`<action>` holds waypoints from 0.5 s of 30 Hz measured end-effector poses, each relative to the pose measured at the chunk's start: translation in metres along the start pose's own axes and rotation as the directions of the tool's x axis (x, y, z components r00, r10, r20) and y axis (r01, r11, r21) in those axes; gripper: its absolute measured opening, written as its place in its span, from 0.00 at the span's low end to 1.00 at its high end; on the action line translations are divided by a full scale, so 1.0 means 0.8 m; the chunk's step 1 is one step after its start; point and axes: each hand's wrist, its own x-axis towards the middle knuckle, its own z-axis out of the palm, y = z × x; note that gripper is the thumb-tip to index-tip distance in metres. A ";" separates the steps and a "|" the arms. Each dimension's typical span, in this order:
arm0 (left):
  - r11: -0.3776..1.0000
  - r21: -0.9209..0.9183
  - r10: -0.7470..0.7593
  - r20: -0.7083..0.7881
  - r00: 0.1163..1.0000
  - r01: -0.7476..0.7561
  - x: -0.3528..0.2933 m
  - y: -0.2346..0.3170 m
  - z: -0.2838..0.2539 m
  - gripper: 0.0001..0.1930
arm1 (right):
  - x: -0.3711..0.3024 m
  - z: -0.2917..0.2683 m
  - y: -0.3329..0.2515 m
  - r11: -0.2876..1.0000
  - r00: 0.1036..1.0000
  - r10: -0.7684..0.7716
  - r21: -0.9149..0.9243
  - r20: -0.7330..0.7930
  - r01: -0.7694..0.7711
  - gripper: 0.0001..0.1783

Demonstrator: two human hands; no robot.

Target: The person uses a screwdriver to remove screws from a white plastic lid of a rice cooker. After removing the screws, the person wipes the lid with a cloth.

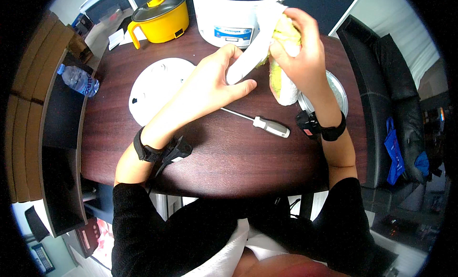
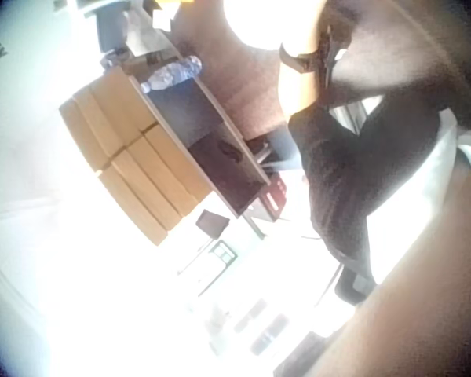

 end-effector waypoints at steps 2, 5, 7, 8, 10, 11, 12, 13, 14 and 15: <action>0.997 -0.072 0.008 0.014 1.000 -0.007 0.002 0.004 -0.002 0.21 | 0.001 -0.001 -0.003 1.000 0.997 -0.014 -0.016 0.069 0.015 0.22; 0.982 -0.172 0.077 -0.043 0.996 -0.083 0.003 -0.002 0.003 0.20 | 0.002 0.008 -0.024 0.999 0.996 -0.035 0.021 0.084 0.034 0.16; 0.965 -0.188 0.167 -0.106 0.980 -0.185 0.006 -0.004 0.007 0.20 | -0.001 0.014 -0.027 0.994 0.987 -0.105 -0.003 0.122 0.107 0.15; 0.953 -0.172 0.227 -0.134 0.965 -0.248 0.008 -0.004 0.009 0.20 | -0.004 0.016 -0.033 0.993 0.984 -0.115 -0.008 0.138 0.117 0.15; 0.940 -0.097 0.308 -0.168 0.936 -0.327 0.011 -0.005 0.010 0.20 | -0.007 0.022 -0.032 0.992 0.984 -0.120 -0.014 0.130 0.123 0.12; 0.939 -0.040 0.330 -0.174 0.928 -0.342 0.012 -0.007 0.011 0.20 | -0.007 0.023 -0.028 0.991 0.985 -0.130 -0.023 0.116 0.134 0.11; 0.934 0.017 0.353 -0.178 0.919 -0.356 0.012 -0.008 0.011 0.20 | -0.007 0.023 -0.025 0.989 0.985 -0.140 -0.031 0.103 0.144 0.10; 0.963 0.001 0.268 -0.143 0.953 -0.270 0.010 -0.009 0.011 0.20 | -0.006 0.023 -0.020 0.987 0.984 -0.152 -0.039 0.090 0.156 0.09; 0.983 -0.012 0.180 -0.108 0.978 -0.183 0.006 -0.010 0.009 0.20 | -0.004 0.023 -0.013 0.990 0.989 -0.129 -0.047 0.065 0.132 0.08; 0.995 -0.022 0.091 -0.071 0.993 -0.093 0.003 -0.010 0.008 0.20 | -0.002 0.021 -0.005 0.993 0.994 -0.106 -0.055 0.040 0.108 0.07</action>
